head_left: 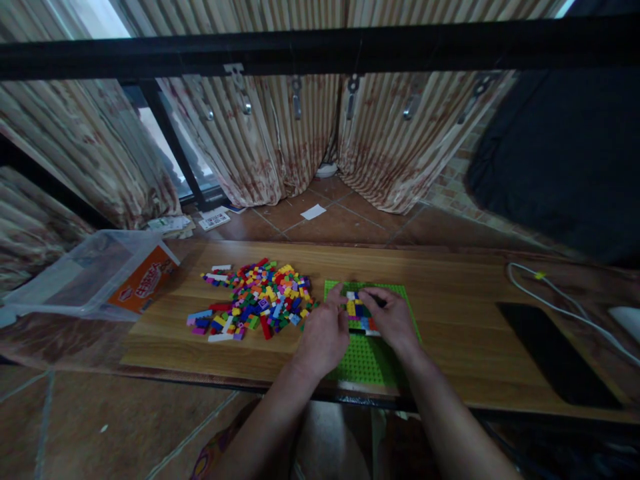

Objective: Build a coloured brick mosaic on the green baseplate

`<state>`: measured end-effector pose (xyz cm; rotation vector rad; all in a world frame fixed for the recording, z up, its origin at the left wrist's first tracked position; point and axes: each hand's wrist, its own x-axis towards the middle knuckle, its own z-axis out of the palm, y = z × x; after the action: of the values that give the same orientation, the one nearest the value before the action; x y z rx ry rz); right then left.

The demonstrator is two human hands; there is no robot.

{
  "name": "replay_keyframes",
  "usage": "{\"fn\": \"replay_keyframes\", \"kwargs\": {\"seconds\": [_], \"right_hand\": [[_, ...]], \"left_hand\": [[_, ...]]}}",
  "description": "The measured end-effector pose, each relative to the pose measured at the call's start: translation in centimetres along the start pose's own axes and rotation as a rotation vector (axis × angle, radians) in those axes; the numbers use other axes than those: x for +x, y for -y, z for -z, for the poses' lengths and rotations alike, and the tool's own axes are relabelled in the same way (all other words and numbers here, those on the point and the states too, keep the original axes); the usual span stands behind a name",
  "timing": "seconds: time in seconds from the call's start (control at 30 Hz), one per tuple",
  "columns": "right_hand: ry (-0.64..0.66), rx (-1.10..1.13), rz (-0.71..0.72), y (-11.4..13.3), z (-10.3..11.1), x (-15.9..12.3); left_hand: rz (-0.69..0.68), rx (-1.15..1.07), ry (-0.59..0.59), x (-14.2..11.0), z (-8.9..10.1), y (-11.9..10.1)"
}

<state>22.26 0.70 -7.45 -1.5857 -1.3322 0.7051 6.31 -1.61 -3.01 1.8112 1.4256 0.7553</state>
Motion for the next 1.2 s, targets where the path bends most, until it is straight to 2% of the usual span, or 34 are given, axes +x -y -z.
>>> {"fn": "replay_keyframes", "kwargs": {"seconds": [0.1,0.17,0.3,0.43,0.53,0.63,0.67,0.83,0.9,1.0,1.1,1.2], "right_hand": [[-0.065,0.083,-0.132,0.3,0.8,0.0],[-0.15,0.104,-0.159,0.5,1.3,0.0],[-0.244,0.069,-0.111,1.2,1.6,-0.3],[-0.252,-0.017,-0.066,1.6,1.3,-0.7],[-0.265,-0.063,-0.069,1.7,0.9,-0.8],[-0.256,-0.067,-0.106,2.1,0.6,-0.9],[-0.262,-0.056,-0.117,2.3,0.5,-0.9],[-0.26,-0.069,-0.148,2.9,0.6,-1.3],[-0.235,-0.084,-0.158,3.0,0.6,-1.4],[-0.21,-0.076,-0.146,2.9,0.6,-1.4],[-0.197,-0.104,-0.135,2.7,0.5,-1.3],[-0.161,-0.134,-0.121,2.5,0.5,-1.4]], "left_hand": [[0.025,-0.023,-0.078,0.3,1.4,0.5],[0.04,-0.028,-0.134,0.5,2.4,1.0],[0.068,-0.043,-0.209,0.6,3.8,2.2],[0.086,-0.013,-0.224,0.4,4.5,2.8],[0.088,-0.025,-0.285,0.3,5.6,3.7],[0.15,-0.007,-0.401,0.1,8.4,5.1],[0.207,0.016,-0.467,-0.1,9.7,5.7],[0.541,0.318,-0.626,-2.7,16.8,9.0],[0.708,0.427,-0.568,-4.1,18.7,10.5],[0.815,0.423,-0.503,-6.0,20.0,12.6],[0.856,0.407,-0.451,-6.6,20.0,13.7],[0.844,0.403,-0.424,-6.2,19.4,13.9]]}}
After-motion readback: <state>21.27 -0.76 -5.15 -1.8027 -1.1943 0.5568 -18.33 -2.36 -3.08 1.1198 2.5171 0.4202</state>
